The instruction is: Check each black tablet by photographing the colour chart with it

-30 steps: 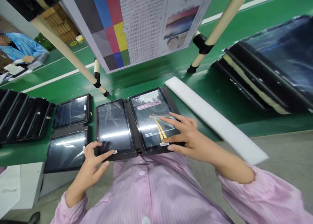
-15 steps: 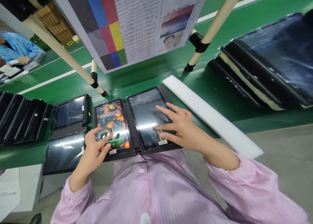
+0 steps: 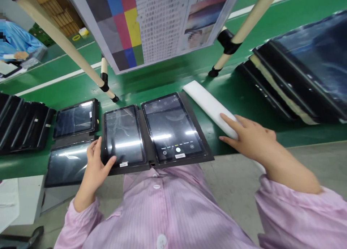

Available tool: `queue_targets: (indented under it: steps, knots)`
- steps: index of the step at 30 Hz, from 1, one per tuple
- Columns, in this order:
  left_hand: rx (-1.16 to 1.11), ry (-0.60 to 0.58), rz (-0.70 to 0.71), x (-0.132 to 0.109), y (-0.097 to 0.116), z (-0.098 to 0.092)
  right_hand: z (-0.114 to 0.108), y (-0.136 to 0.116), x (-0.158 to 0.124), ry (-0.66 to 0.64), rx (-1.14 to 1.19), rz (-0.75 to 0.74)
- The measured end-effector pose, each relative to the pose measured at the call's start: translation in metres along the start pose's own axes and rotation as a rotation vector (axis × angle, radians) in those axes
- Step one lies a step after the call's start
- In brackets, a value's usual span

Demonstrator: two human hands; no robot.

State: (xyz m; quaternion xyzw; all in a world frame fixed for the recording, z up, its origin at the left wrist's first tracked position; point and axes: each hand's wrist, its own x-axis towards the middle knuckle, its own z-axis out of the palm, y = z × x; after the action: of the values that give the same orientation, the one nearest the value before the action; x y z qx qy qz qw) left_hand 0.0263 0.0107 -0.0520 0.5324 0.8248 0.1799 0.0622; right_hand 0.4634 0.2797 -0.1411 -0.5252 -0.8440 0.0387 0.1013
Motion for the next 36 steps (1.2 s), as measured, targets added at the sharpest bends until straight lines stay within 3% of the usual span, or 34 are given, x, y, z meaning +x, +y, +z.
queue_targets:
  steps: [2, 4, 8, 10, 12, 15, 17, 21, 27, 33, 36]
  knots:
    - [-0.040, -0.081, -0.004, -0.019, -0.004, 0.006, 0.003, 0.019, -0.011, -0.029, 0.041, -0.003]
    - [-0.043, -0.107, 0.026, -0.033, -0.008, 0.015, -0.005, 0.025, -0.018, 0.030, 0.057, 0.054]
    - [-0.039, -0.016, 0.118, -0.043, -0.017, 0.030, -0.045, 0.001, -0.018, 0.260, 0.113, 0.133]
    - [-0.054, 0.027, 0.153, -0.042, -0.020, 0.033, -0.062, -0.022, -0.013, 0.294, 0.210, 0.011]
    - [-0.047, 0.032, 0.176, -0.040, -0.020, 0.032, -0.071, -0.047, -0.004, 0.221, 0.278, -0.209]
    - [0.036, 0.018, 0.229, -0.038, -0.013, 0.025, -0.067, -0.076, 0.012, 0.116, 0.253, -0.489]
    - [0.109, 0.033, 0.280, -0.040, -0.006, 0.020, -0.057, -0.087, 0.022, 0.092, 0.193, -0.556]
    - [0.153, 0.076, 0.318, -0.046, 0.008, 0.012, -0.044, -0.088, 0.029, 0.079, 0.145, -0.557]
    - [0.147, 0.131, 0.311, -0.049, 0.019, 0.015, -0.046, -0.087, 0.026, 0.086, 0.145, -0.558]
    - [0.241, 0.062, 0.309, -0.047, 0.020, 0.016, -0.046, -0.090, 0.025, 0.099, 0.160, -0.562]
    - [0.157, 0.154, 0.352, -0.049, 0.020, 0.013, -0.045, -0.090, 0.024, 0.110, 0.150, -0.561]
